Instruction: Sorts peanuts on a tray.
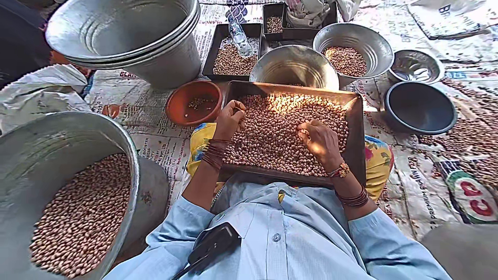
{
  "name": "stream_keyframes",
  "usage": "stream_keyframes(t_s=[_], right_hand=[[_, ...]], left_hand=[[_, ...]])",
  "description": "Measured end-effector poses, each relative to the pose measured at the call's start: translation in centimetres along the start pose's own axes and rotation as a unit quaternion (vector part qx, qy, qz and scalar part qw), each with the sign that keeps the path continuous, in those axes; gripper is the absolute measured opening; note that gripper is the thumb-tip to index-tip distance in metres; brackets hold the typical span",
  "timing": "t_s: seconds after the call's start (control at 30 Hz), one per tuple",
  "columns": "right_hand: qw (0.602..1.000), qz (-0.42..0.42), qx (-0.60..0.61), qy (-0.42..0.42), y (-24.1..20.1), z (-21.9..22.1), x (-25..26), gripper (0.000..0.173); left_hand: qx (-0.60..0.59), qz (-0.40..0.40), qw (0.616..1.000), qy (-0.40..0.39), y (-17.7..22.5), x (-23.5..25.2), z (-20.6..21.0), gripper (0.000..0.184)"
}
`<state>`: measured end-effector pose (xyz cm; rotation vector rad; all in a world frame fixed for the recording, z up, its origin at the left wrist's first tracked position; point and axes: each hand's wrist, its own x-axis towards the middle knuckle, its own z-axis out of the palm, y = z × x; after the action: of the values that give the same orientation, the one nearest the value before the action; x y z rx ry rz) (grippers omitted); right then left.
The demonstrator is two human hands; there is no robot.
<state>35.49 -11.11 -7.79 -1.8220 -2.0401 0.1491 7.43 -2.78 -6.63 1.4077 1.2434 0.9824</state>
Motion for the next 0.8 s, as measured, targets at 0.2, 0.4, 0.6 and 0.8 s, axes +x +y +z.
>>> stream_keyframes(t_s=[0.2,0.4,0.6,0.8], right_hand=[[1.0,-0.01,0.021,0.021,0.0,0.4,-0.5,0.013],[0.99,-0.036,0.131,-0.031,-2.7,-1.1,-2.2,0.019],[0.993,-0.026,0.097,-0.055,-2.8,-1.6,-3.6,0.025],[0.988,0.057,0.094,-0.106,0.2,-2.4,-4.4,0.026]], left_hand=[[0.225,0.034,0.953,-0.2,-0.6,-4.7,4.2,0.012],[0.121,-0.053,0.918,-0.373,-0.3,-5.2,8.2,0.03],[0.161,-0.038,0.935,-0.315,0.4,-3.3,4.3,0.014],[0.406,0.122,0.897,0.122,1.9,0.6,-2.9,0.014]])
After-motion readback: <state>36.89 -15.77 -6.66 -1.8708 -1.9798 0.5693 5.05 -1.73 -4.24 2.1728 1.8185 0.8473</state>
